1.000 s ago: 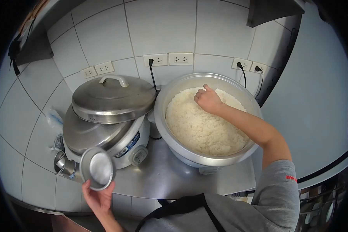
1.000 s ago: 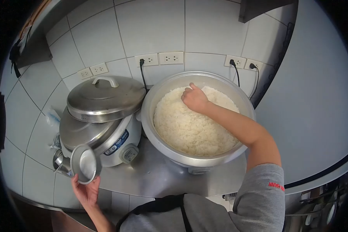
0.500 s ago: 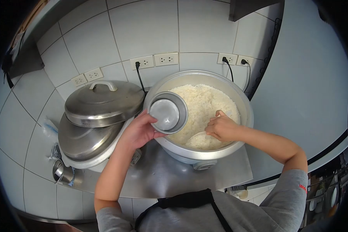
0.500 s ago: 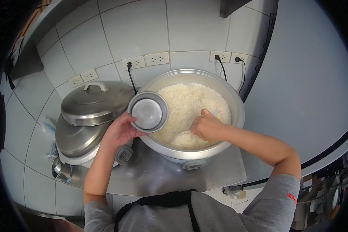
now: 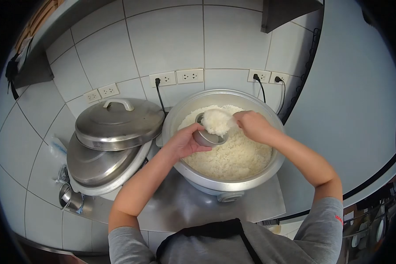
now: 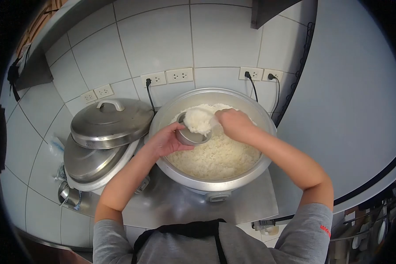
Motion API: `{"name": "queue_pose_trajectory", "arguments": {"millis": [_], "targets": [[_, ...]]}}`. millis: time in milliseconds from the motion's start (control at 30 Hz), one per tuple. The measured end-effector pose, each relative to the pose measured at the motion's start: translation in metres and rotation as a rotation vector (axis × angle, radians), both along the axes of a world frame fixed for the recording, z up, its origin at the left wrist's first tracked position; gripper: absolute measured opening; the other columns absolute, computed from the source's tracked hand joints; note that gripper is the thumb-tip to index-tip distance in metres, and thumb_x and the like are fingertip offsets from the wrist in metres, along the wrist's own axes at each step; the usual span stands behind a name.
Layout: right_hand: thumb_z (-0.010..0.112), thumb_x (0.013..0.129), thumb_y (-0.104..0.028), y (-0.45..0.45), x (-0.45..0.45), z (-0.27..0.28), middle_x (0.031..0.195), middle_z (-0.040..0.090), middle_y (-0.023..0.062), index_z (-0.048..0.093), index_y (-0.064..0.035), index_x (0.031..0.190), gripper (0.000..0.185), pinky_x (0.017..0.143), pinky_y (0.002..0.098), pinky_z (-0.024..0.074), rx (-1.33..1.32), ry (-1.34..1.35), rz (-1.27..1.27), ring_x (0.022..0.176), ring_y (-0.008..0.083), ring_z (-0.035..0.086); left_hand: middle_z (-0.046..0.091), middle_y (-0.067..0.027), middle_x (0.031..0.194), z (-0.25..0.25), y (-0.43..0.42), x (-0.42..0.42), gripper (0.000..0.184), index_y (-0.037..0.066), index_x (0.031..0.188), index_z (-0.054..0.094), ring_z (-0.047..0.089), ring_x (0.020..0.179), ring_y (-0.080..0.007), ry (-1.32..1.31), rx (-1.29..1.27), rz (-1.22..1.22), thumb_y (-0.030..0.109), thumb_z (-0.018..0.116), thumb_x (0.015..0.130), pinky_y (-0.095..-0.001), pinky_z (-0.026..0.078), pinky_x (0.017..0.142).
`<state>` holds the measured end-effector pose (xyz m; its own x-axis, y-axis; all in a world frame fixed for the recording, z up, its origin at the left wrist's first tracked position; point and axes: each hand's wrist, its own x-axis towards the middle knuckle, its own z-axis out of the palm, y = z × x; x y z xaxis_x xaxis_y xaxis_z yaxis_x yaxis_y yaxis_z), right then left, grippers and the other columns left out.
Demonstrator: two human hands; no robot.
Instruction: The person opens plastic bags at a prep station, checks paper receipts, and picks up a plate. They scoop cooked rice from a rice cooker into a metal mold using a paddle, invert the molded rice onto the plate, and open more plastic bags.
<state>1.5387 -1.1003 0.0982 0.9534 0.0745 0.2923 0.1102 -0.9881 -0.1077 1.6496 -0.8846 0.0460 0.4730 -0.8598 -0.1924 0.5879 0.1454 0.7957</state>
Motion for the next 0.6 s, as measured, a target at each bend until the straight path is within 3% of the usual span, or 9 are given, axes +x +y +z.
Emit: {"name": "queue_pose_trajectory", "arguments": {"millis": [67, 167, 267, 333, 433, 600], "targets": [[0.05, 0.078, -0.003, 0.006, 0.003, -0.006, 0.086, 0.061, 0.0149, 0.06, -0.0038, 0.085, 0.012, 0.067, 0.0451, 0.0462, -0.117, -0.186, 0.056, 0.082, 0.035, 0.06, 0.047, -0.0182, 0.121, -0.002, -0.004, 0.0, 0.044, 0.0, 0.122, 0.035, 0.057, 0.102, -0.0315, 0.046, -0.055, 0.03, 0.017, 0.048, 0.084, -0.0484, 0.05, 0.084], [0.05, 0.074, -0.002, 0.0, 0.013, 0.001, 0.088, 0.061, 0.012, 0.061, -0.0053, 0.088, 0.018, 0.075, 0.0444, 0.0454, 0.012, -0.375, 0.005, 0.087, 0.0319, 0.059, 0.049, -0.0197, 0.12, -0.001, 0.0, -0.001, 0.043, 0.0, 0.122, 0.036, 0.056, 0.104, -0.0333, 0.057, -0.109, 0.072, 0.017, 0.046, 0.084, -0.0483, 0.05, 0.086], [0.051, 0.075, -0.005, -0.024, 0.033, -0.003, 0.085, 0.061, 0.0086, 0.063, -0.0073, 0.089, 0.019, 0.086, 0.0423, 0.04, -0.207, -0.379, -0.156, 0.089, 0.0249, 0.057, 0.049, -0.021, 0.119, 0.001, 0.006, 0.002, 0.043, -0.002, 0.122, 0.036, 0.055, 0.105, -0.0341, 0.079, -0.132, 0.111, 0.016, 0.045, 0.083, -0.0481, 0.05, 0.087], [0.052, 0.074, -0.008, -0.036, 0.051, -0.042, 0.083, 0.061, 0.006, 0.064, -0.0089, 0.085, 0.016, 0.09, 0.0413, 0.0354, -0.405, -0.311, -0.112, 0.09, 0.0207, 0.055, 0.049, -0.0219, 0.119, 0.005, 0.01, 0.003, 0.043, -0.002, 0.122, 0.036, 0.055, 0.106, -0.0344, 0.088, -0.148, 0.116, 0.015, 0.045, 0.083, -0.0481, 0.05, 0.087], [0.054, 0.073, -0.011, -0.037, 0.062, -0.077, 0.078, 0.06, 0.003, 0.064, -0.011, 0.078, 0.012, 0.092, 0.0404, 0.0335, -0.607, -0.231, 0.071, 0.088, 0.0175, 0.053, 0.049, -0.0233, 0.118, 0.017, 0.015, 0.001, 0.044, -0.004, 0.121, 0.035, 0.055, 0.105, -0.0344, 0.048, -0.187, 0.116, 0.015, 0.045, 0.083, -0.0481, 0.05, 0.087], [0.057, 0.07, -0.013, -0.031, 0.034, -0.066, 0.07, 0.055, 0.0, 0.061, -0.0101, 0.07, 0.005, 0.091, 0.0398, 0.0334, -0.669, -0.18, 0.297, 0.084, 0.0155, 0.052, 0.048, -0.0249, 0.119, 0.025, 0.017, -0.007, 0.045, -0.004, 0.122, 0.034, 0.054, 0.106, -0.0349, 0.025, -0.157, 0.113, 0.015, 0.045, 0.083, -0.0487, 0.049, 0.088]]}}
